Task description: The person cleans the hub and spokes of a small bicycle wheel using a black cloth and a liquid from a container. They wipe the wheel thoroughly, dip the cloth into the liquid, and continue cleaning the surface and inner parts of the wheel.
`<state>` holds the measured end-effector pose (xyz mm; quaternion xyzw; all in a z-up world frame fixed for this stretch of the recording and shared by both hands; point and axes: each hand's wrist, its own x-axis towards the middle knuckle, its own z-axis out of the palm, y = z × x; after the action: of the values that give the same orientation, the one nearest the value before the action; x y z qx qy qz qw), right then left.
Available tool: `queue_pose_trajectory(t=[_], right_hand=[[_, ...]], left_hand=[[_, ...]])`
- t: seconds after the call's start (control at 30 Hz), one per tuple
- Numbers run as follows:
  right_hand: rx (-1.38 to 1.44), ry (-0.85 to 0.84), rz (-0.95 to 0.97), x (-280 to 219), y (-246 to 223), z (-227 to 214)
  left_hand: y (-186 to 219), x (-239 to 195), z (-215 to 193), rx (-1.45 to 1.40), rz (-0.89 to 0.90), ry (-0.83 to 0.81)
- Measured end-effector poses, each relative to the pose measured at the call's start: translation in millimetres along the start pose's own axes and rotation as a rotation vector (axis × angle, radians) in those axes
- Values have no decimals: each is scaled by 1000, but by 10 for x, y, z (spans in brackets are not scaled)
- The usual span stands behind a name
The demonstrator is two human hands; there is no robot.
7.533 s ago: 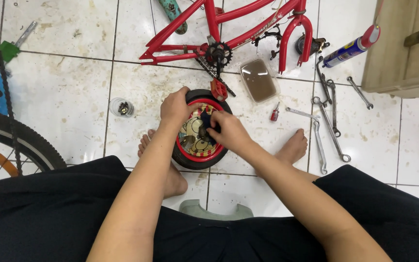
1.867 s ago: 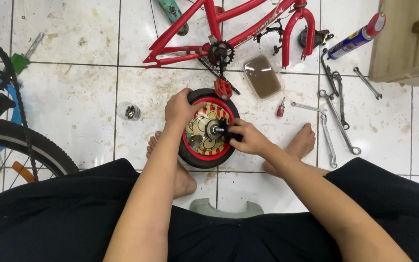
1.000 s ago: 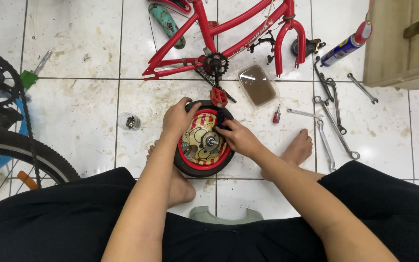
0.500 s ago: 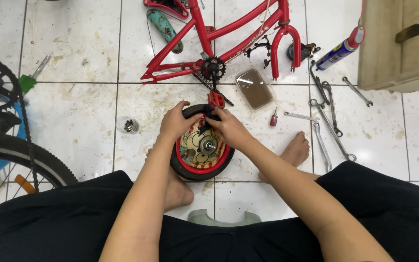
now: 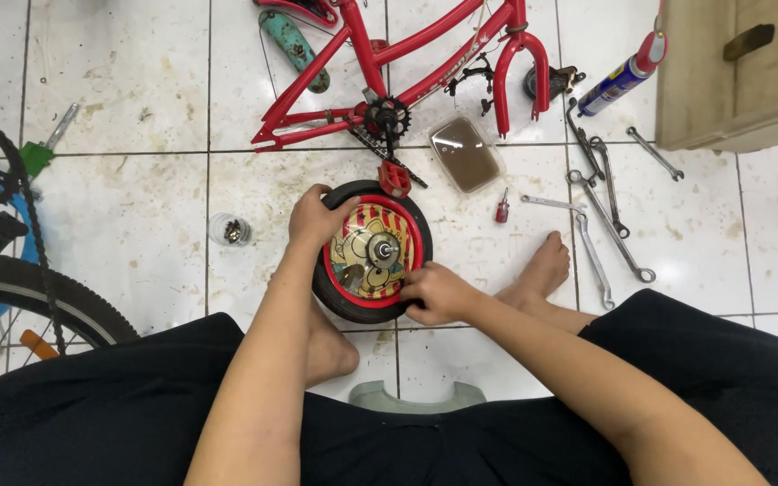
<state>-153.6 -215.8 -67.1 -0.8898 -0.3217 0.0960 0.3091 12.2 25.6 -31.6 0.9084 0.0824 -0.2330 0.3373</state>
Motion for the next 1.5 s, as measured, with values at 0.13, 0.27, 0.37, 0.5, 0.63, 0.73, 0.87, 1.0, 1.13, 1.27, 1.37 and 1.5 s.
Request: queue_pose_trajectory(t=[0.13,0.27,0.37,0.5,0.63,0.73,0.87,1.0,1.13,1.27,1.37,1.5], right_hand=[[241,-261,517,161,64,-629],[-30,-379,748,191,480,-668],[62,-241,777,326,260,-901],[520,-190,771,526,-335,-1338],[588,-281,728,512,-261,-1234],[637,-238,726,499,-77,-1171],[553,-212,866,243,469,-888],[-18,-337,725,-73,577,-715],[-234,-366,541,-170,271,-667],[-265,-423,440,-245,436,-383],[26,-103,523,-198,610,-333],[375,582,637,187,396,-720]], left_hand=[[21,-161,-111,-37,-26,-101],[61,-206,-274,-117,-109,-192],[163,-298,-397,-163,-143,-296],[395,-362,-545,-157,-171,-490],[696,-514,-664,-102,-156,-505],[896,-635,-725,-90,-108,-493],[1158,-845,-748,-42,-3,-475],[1311,-946,-750,26,75,-444],[1347,-942,-817,60,99,-427],[1424,-1005,-874,152,155,-368],[1445,-1017,-839,98,191,-331],[1508,-1089,-824,62,259,-269]])
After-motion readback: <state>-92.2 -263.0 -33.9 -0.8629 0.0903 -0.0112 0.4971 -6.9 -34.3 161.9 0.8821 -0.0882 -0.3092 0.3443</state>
